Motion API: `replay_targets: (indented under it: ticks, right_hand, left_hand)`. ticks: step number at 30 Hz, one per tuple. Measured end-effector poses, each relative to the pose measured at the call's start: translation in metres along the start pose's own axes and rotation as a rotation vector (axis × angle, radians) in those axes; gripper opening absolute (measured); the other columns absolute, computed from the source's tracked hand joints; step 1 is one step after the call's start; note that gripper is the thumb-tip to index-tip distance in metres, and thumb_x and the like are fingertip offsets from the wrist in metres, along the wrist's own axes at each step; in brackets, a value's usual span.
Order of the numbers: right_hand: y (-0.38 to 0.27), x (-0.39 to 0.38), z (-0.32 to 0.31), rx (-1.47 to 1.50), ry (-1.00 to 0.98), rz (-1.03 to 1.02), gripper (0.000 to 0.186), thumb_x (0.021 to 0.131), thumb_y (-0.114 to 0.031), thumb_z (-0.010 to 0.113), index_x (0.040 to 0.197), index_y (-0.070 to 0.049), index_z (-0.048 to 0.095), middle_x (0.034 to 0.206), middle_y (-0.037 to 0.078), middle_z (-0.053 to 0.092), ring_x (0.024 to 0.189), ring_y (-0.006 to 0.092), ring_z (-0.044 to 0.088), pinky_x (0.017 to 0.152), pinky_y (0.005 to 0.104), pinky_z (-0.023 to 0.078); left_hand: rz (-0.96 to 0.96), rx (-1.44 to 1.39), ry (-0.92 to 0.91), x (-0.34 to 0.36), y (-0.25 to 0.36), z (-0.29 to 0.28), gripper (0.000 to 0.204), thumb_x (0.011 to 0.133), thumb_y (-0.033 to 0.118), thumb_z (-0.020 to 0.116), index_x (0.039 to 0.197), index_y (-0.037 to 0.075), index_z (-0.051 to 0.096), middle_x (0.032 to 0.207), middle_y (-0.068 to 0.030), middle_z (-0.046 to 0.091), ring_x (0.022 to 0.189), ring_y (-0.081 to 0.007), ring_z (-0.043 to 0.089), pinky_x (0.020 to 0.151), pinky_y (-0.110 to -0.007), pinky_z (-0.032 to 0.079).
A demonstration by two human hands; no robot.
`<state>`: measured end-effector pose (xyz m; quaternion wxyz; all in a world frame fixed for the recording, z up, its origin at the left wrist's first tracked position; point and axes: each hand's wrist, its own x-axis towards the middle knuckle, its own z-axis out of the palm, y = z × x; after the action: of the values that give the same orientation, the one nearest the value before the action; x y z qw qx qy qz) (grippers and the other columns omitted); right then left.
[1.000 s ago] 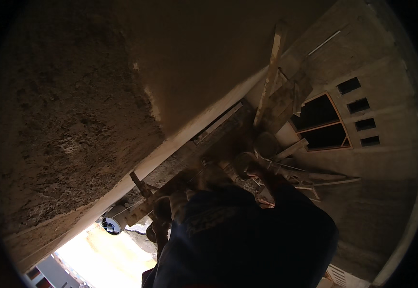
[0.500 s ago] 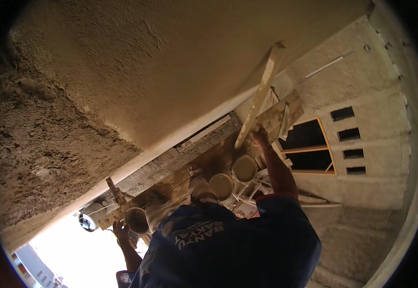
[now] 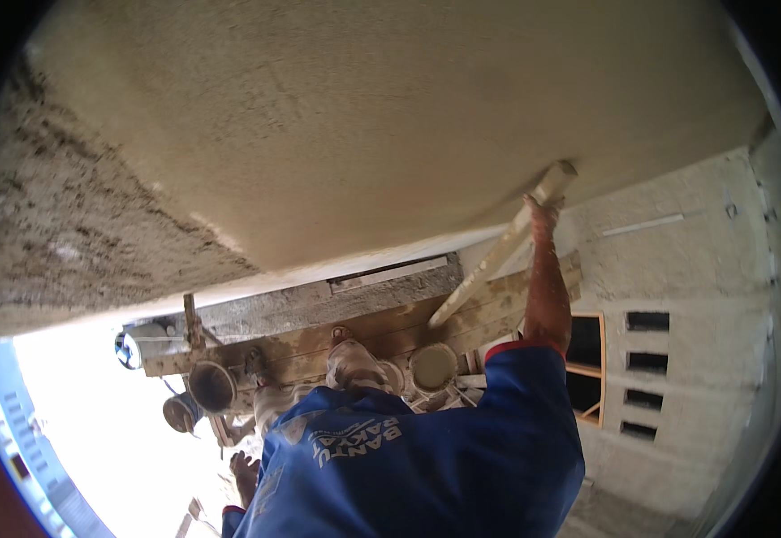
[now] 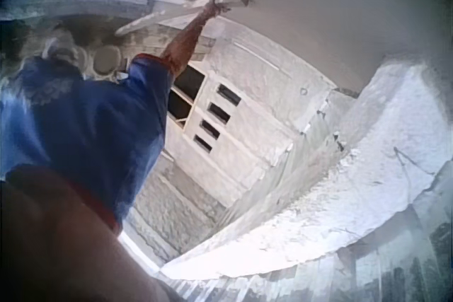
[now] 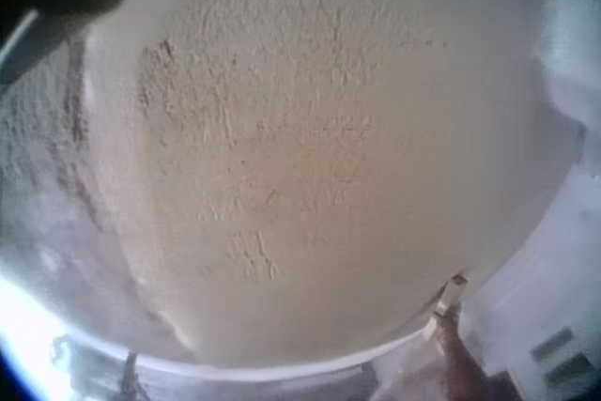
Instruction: The person scoops wet cement from a bucket using a trowel and applies it to a vertical wall, spreading and smoothing the surface. The person then uses a long wooden straightedge to level the applied cement across the wall.
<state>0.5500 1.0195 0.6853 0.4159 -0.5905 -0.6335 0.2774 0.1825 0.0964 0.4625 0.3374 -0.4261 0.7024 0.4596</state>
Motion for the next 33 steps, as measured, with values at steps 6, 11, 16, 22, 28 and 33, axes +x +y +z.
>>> replay_targets:
  ticks: [6, 11, 16, 22, 28, 33]
  right_hand:
    - [0.021, 0.003, -0.021, -0.094, 0.142, 0.027, 0.069, 0.067, -0.027, 0.08, 0.119, 0.002, 0.046, 0.11, 0.012, 0.057, 0.097, 0.0248, 0.055, 0.087, 0.0396, 0.044]
    - [-0.039, -0.079, 0.003, 0.001, -0.014, -0.084, 0.068, 0.07, -0.018, 0.078, 0.125, 0.0, 0.041, 0.111, 0.013, 0.056, 0.101, 0.0235, 0.055, 0.082, 0.0365, 0.048]
    - [-0.151, -0.213, 0.02, 0.165, -0.243, -0.116, 0.066, 0.072, -0.005, 0.073, 0.129, 0.0, 0.042, 0.113, 0.011, 0.056, 0.099, 0.0216, 0.056, 0.09, 0.0348, 0.046]
    - [-0.287, -0.329, 0.028, 0.231, -0.363, 0.069, 0.054, 0.065, 0.002, 0.071, 0.116, -0.006, 0.055, 0.114, 0.005, 0.058, 0.105, 0.0176, 0.055, 0.09, 0.033, 0.047]
    - [-0.347, -0.406, 0.031, 0.611, -0.438, -0.023, 0.059, 0.069, 0.004, 0.074, 0.122, -0.002, 0.049, 0.123, 0.011, 0.057, 0.111, 0.0218, 0.055, 0.094, 0.0352, 0.047]
    - [-0.374, -0.465, 0.041, 0.935, -0.341, -0.191, 0.07, 0.066, -0.001, 0.078, 0.126, -0.003, 0.04, 0.114, 0.018, 0.059, 0.112, 0.032, 0.054, 0.096, 0.047, 0.045]
  left_hand:
    - [0.212, 0.014, -0.076, -0.011, 0.008, -0.002, 0.062, 0.084, 0.03, 0.06, 0.137, 0.012, 0.031, 0.107, -0.018, 0.052, 0.065, -0.0311, 0.061, 0.049, -0.039, 0.051]
    - [0.28, -0.001, -0.15, -0.064, 0.071, 0.037, 0.063, 0.083, 0.027, 0.064, 0.136, 0.007, 0.035, 0.102, -0.0126, 0.056, 0.061, -0.0208, 0.061, 0.051, -0.029, 0.049]
    - [0.521, -0.055, -0.455, -0.074, 0.113, 0.082, 0.053, 0.085, 0.02, 0.063, 0.132, 0.007, 0.043, 0.104, -0.0118, 0.059, 0.063, -0.0149, 0.061, 0.053, -0.023, 0.047]
    - [0.406, 0.086, -0.833, -0.128, 0.202, 0.163, 0.037, 0.09, 0.021, 0.053, 0.126, 0.011, 0.05, 0.1, -0.0076, 0.062, 0.079, -0.0192, 0.063, 0.065, -0.033, 0.053]
    - [-0.287, 0.033, -1.332, -0.072, 0.214, 0.22, 0.052, 0.085, 0.048, 0.057, 0.114, 0.006, 0.057, 0.108, -0.0146, 0.063, 0.096, -0.0344, 0.061, 0.083, -0.048, 0.05]
    - [-0.649, -0.093, -1.167, -0.063, 0.225, 0.237, 0.077, 0.08, 0.068, 0.05, 0.116, 0.0, 0.053, 0.118, -0.0205, 0.057, 0.106, -0.0435, 0.054, 0.096, -0.053, 0.041]
